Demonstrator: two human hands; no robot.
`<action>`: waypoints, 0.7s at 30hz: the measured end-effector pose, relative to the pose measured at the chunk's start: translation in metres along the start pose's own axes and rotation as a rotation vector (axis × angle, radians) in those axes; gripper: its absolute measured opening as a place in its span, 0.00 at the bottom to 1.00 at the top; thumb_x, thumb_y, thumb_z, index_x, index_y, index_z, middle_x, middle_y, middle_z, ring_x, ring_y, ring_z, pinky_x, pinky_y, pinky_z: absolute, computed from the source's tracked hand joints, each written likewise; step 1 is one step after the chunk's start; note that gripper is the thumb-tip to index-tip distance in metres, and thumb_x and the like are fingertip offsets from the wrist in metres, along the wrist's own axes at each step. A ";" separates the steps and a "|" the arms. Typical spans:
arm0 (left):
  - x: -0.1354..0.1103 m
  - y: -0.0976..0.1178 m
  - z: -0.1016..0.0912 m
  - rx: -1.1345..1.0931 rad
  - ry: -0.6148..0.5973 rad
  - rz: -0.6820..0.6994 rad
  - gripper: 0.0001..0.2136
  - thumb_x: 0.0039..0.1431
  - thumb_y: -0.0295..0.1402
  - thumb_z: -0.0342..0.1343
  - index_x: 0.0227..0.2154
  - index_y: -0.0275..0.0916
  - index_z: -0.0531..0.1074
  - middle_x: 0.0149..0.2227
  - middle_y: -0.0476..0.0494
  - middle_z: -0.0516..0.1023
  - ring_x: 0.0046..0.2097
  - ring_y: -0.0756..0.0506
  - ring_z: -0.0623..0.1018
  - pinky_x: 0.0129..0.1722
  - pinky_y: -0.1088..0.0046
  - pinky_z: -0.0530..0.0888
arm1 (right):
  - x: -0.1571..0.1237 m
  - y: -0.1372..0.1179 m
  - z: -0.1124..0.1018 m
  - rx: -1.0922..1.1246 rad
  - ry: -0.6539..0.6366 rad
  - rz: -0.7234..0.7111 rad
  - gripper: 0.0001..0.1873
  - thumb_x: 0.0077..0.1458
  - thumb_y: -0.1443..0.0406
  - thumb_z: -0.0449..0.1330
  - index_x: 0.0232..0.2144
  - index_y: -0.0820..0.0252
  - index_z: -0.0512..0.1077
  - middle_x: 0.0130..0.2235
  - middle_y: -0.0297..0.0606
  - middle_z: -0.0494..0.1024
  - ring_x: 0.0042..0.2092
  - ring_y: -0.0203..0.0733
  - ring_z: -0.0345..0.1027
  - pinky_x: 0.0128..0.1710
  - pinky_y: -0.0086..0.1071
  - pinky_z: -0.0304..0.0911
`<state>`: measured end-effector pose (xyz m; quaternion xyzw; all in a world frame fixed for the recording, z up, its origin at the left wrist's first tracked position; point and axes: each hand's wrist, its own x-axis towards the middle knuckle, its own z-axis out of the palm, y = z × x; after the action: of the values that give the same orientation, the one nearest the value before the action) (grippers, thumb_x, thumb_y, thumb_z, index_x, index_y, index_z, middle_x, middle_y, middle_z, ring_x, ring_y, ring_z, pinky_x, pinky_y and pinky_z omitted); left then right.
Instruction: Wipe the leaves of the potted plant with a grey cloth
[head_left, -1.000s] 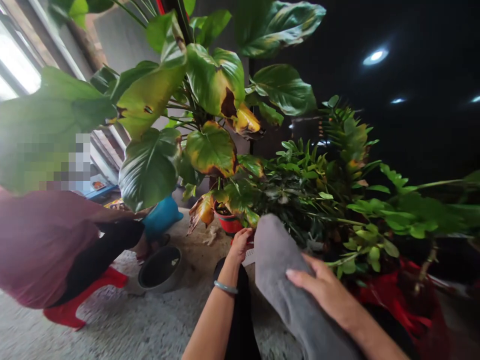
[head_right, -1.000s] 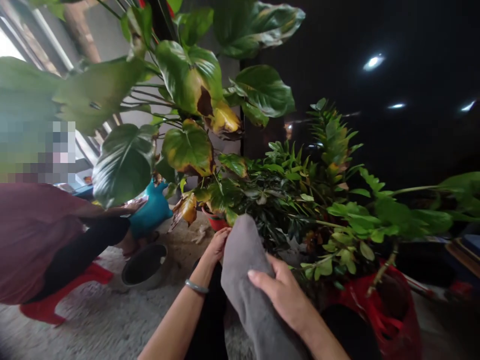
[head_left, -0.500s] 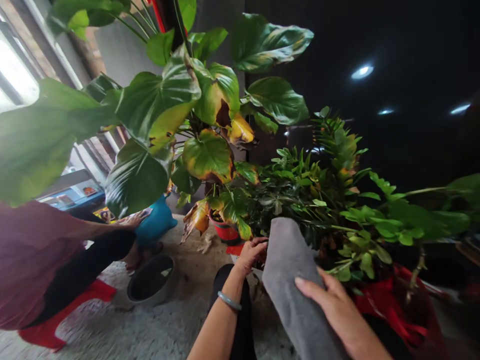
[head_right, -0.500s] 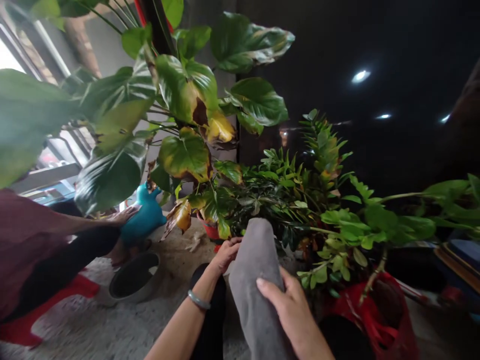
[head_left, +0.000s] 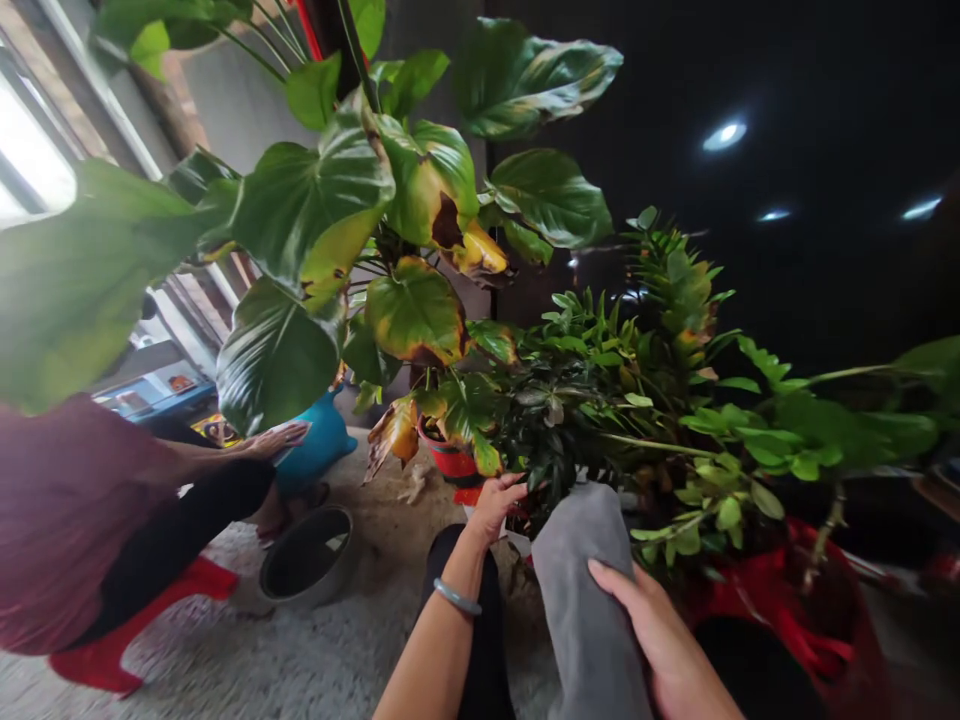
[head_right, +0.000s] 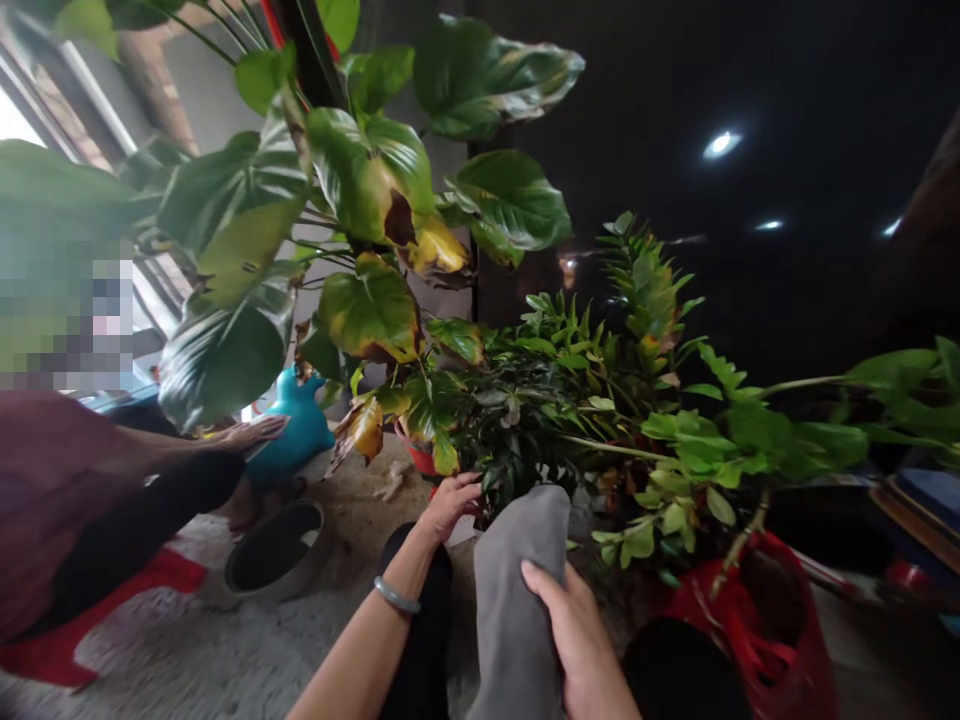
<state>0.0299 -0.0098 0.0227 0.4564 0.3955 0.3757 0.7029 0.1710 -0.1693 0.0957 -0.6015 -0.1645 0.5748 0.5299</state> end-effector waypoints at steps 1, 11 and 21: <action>0.000 0.000 -0.001 0.001 -0.005 0.000 0.22 0.31 0.43 0.69 0.30 0.33 0.78 0.22 0.48 0.73 0.24 0.52 0.69 0.24 0.75 0.64 | -0.007 -0.005 -0.002 0.010 0.005 -0.029 0.22 0.30 0.55 0.67 0.31 0.60 0.76 0.28 0.41 0.82 0.33 0.55 0.76 0.31 0.40 0.69; -0.004 0.003 0.006 -0.017 0.006 0.007 0.20 0.32 0.42 0.68 0.28 0.33 0.78 0.20 0.49 0.71 0.24 0.51 0.68 0.23 0.75 0.64 | 0.047 -0.067 -0.001 0.075 0.139 -0.223 0.22 0.38 0.53 0.62 0.34 0.60 0.75 0.29 0.44 0.82 0.36 0.54 0.76 0.33 0.41 0.71; -0.002 0.003 0.000 -0.020 -0.004 -0.001 0.20 0.30 0.42 0.69 0.28 0.33 0.78 0.20 0.49 0.70 0.24 0.51 0.68 0.23 0.75 0.64 | 0.008 -0.068 -0.007 -0.201 0.242 -0.424 0.23 0.33 0.52 0.67 0.31 0.60 0.77 0.35 0.45 0.83 0.42 0.57 0.74 0.41 0.41 0.68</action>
<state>0.0284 -0.0103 0.0262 0.4501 0.3905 0.3785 0.7083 0.2074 -0.1405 0.1460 -0.6675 -0.2786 0.3556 0.5919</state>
